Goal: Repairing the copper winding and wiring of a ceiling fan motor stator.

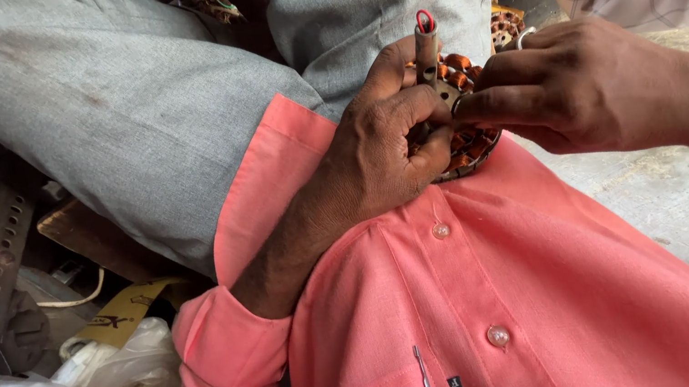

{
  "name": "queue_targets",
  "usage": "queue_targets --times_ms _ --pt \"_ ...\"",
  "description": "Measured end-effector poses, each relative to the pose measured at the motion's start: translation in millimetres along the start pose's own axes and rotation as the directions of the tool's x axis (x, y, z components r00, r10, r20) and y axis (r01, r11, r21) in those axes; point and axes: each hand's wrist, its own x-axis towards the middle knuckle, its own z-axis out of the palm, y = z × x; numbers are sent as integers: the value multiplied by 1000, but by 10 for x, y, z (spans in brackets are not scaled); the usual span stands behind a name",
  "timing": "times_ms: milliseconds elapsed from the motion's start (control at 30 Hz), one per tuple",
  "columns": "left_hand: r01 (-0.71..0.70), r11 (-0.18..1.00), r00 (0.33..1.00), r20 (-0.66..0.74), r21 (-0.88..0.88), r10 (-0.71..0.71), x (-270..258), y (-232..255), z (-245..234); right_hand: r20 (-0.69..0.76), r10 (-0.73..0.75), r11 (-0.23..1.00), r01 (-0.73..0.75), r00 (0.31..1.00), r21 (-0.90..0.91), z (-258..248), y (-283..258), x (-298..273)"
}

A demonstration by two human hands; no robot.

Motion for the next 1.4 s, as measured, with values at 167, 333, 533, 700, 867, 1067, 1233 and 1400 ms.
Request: queue_targets --times_ms 167,333,533,700,867,1067,1233,1400 --pt "37 999 999 -13 -36 -37 5 25 -23 -5 20 997 -20 1000 71 34 54 18" --pt "41 997 999 -8 -62 -42 6 31 -2 8 21 992 -22 1000 122 46 90 28" --pt "74 996 997 6 -57 -74 37 81 -28 50 -12 993 6 999 121 10 74 68" --pt "6 999 1000 -22 -44 -7 21 69 -13 71 -51 992 43 996 115 52 61 65" --pt "64 996 998 12 -63 -63 50 138 -58 109 178 978 -188 978 88 52 -146 168" --pt "47 998 999 -12 -50 -47 23 101 -35 411 540 750 -641 734 160 44 -120 246" --pt "52 996 998 -23 -70 -53 46 71 -30 335 466 883 -409 819 -228 -88 -136 60" --pt "6 997 999 -39 -76 -9 8 47 3 23 -288 828 261 957 -497 -50 -101 -66"
